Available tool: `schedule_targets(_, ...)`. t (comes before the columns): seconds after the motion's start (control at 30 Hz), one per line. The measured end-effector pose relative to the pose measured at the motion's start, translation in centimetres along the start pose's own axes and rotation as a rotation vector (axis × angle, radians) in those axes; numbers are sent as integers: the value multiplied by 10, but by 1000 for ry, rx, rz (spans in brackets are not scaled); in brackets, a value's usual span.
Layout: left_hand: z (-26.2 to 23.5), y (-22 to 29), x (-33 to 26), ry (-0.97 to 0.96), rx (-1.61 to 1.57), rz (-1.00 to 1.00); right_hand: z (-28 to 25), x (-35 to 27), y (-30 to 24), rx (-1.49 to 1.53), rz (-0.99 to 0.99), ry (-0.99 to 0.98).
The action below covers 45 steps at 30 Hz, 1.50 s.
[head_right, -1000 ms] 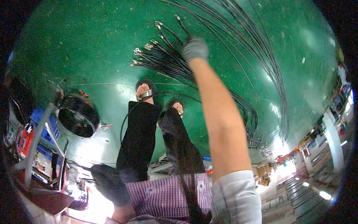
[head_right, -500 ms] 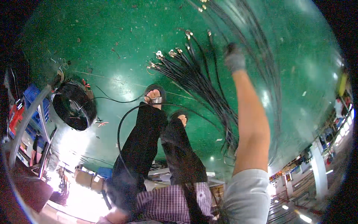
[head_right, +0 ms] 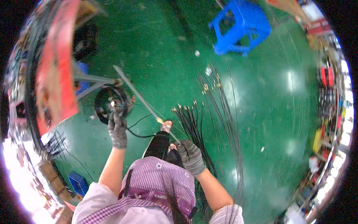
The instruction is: The person strips the insulation from black electrical cables using pliers and scissors. They cut the cable ends, remove the outer sheath, and separate the internal wires. The processed cables are then placed into a pile on the floor.
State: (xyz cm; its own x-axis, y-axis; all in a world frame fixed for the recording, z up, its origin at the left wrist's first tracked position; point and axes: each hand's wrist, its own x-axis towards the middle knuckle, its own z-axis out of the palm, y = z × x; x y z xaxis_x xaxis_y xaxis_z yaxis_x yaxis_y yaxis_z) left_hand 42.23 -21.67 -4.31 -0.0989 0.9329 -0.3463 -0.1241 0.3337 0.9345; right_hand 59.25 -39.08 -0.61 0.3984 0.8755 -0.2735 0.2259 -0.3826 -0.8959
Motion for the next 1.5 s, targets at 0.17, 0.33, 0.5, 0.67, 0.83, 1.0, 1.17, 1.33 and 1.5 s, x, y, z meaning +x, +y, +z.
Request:
schedule_targets(0.17, -36, 177, -48, -120, -17, 248, 5, -64, -142, -3, -246, 45)
schedule_targets(0.33, -97, 274, -94, -256, -27, 433, 22, -117, -228, -199, -530, 85)
schedule_targets(0.5, -151, 315, -101, -169, -193, 479, 67, -132, -299, -284, -646, 87)
schedule_targets(0.67, -223, 382, -19, 88, -526, 523, 126, -130, -350, -323, -814, 173)
schedule_targets(0.83, -411, 544, 136, 536, -737, 851, 210, -108, -393, -268, -569, 265)
schedule_targets(1.0, -531, 696, 170, 619, -717, 1352, 284, -80, -484, 99, -738, 344)
schedule_targets(1.17, -566, 720, 165, 256, -525, 1442, 343, -77, -551, -147, -865, 352)
schedule_targets(1.33, -449, 602, 92, -151, 45, 863, 369, -93, -515, -277, -901, 232)
schedule_targets(1.5, -400, 528, 65, -693, -385, 286, 340, -129, -504, -446, -881, 383)
